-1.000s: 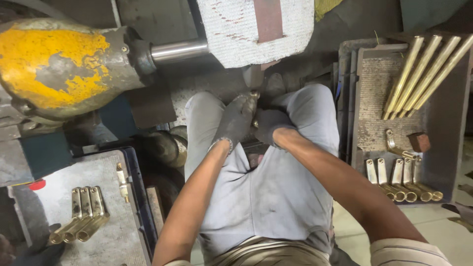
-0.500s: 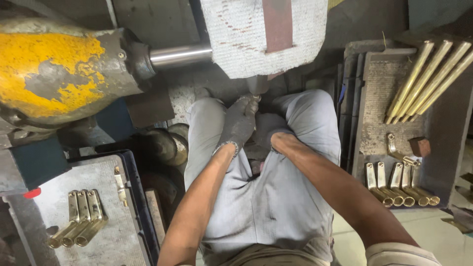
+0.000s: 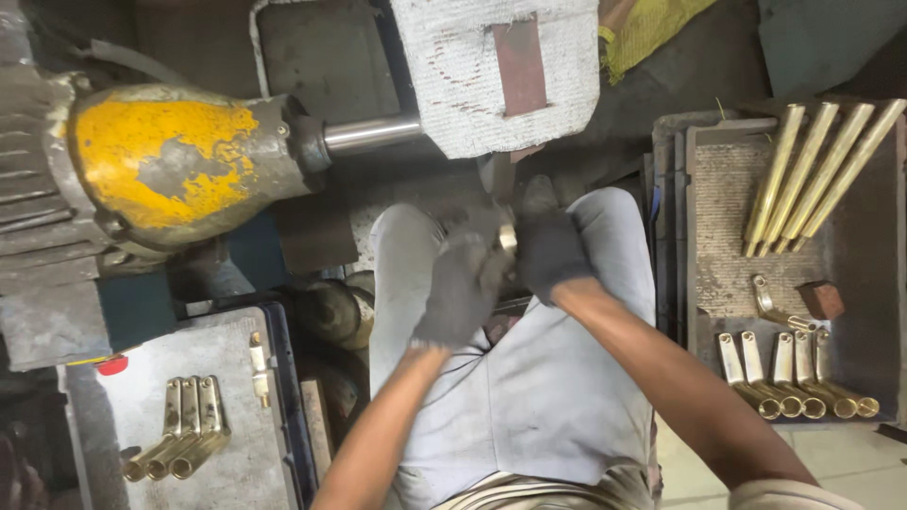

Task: The person sits on the floor and repeatedly presses brass-colored metal parts against a rotating grinding wheel to smooth their surfaces. They handle the parts one at a time, rotating them to grind different edges, and place finished pieces on a nearby tray.

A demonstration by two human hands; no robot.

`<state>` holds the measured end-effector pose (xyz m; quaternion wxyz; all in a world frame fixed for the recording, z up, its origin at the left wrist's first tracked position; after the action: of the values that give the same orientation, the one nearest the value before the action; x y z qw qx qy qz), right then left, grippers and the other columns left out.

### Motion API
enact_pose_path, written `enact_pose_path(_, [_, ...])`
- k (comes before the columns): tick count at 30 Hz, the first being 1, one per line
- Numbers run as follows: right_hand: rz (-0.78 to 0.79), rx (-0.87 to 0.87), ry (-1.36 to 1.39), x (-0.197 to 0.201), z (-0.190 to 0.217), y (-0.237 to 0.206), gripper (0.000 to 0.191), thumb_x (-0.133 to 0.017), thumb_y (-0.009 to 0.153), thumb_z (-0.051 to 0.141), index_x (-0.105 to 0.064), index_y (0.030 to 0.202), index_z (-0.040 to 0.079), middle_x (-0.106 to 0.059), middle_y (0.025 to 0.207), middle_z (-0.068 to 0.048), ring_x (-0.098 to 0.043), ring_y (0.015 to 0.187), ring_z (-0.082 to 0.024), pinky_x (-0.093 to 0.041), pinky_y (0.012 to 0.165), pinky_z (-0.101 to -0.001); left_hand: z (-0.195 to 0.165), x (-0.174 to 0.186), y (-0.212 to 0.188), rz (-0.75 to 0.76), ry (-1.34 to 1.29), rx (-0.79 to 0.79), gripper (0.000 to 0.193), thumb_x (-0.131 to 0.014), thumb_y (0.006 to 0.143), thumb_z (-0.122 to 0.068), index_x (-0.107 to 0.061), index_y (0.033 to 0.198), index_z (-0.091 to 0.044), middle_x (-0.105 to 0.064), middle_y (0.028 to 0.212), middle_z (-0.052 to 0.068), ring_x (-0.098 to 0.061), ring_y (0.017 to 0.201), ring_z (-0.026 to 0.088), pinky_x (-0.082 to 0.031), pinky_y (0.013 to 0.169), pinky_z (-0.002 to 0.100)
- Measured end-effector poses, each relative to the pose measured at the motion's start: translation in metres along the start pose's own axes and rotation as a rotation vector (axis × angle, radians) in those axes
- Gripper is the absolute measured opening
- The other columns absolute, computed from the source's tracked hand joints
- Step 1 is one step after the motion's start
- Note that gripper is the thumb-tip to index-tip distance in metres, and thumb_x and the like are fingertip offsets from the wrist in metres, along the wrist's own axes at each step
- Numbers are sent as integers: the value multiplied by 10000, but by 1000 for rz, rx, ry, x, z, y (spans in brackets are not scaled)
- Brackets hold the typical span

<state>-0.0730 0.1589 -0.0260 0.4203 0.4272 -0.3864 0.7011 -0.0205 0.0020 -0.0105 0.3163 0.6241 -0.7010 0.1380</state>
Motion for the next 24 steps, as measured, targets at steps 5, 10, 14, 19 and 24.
enact_pose_path(5, [-37, 153, 45, 44, 8, -41, 101, -664, 840, 212, -711, 885, 136, -701, 847, -117, -678, 869, -361, -476, 793, -509, -49, 24, -35, 37, -68, -137, 304, -644, 909, -123, -642, 1188, -5, -646, 1110, 205, -605, 1020, 409, -467, 919, 506])
enact_pose_path(10, [-214, 317, 1, 47, 7, -55, 230, -664, 797, 190, -712, 1008, 113, -684, 905, -96, -650, 903, -329, -463, 817, -492, -70, 32, -36, -45, -108, -171, 347, -658, 878, -106, -640, 1198, 27, -639, 1131, 224, -595, 1038, 422, -459, 912, 510])
enact_pose_path(14, [-87, 267, -14, 31, -3, -42, 168, -675, 802, 225, -718, 942, 141, -717, 918, -101, -671, 908, -343, -484, 809, -499, -47, 22, -26, 116, -65, -135, 227, -677, 891, -142, -677, 1079, -15, -664, 1042, 193, -623, 978, 398, -476, 862, 504])
enact_pose_path(19, [409, -130, -4, -20, -15, 1, 283, -652, 850, 243, -690, 1087, 94, -735, 1051, -175, -701, 966, -368, -544, 839, -469, 22, -22, 25, 101, -403, 210, 243, -559, 1017, -169, -659, 1167, -5, -679, 1126, 205, -655, 1066, 366, -512, 913, 453])
enact_pose_path(24, [545, -174, 63, -69, -29, 29, 312, -632, 902, 284, -705, 1122, 75, -713, 1135, -196, -689, 1014, -388, -549, 854, -472, 56, -58, 51, 147, -566, 740, 341, -510, 1007, -273, -673, 1234, -78, -726, 1172, 138, -696, 1014, 281, -548, 809, 413])
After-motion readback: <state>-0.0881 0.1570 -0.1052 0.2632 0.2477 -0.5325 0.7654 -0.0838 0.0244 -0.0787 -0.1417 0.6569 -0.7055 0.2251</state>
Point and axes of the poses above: each hand's wrist, its own y-axis towards the middle knuckle, its own x-axis out of the back of the hand, z = x × y, the point moved 1 cm from there along y, towards the middle knuckle
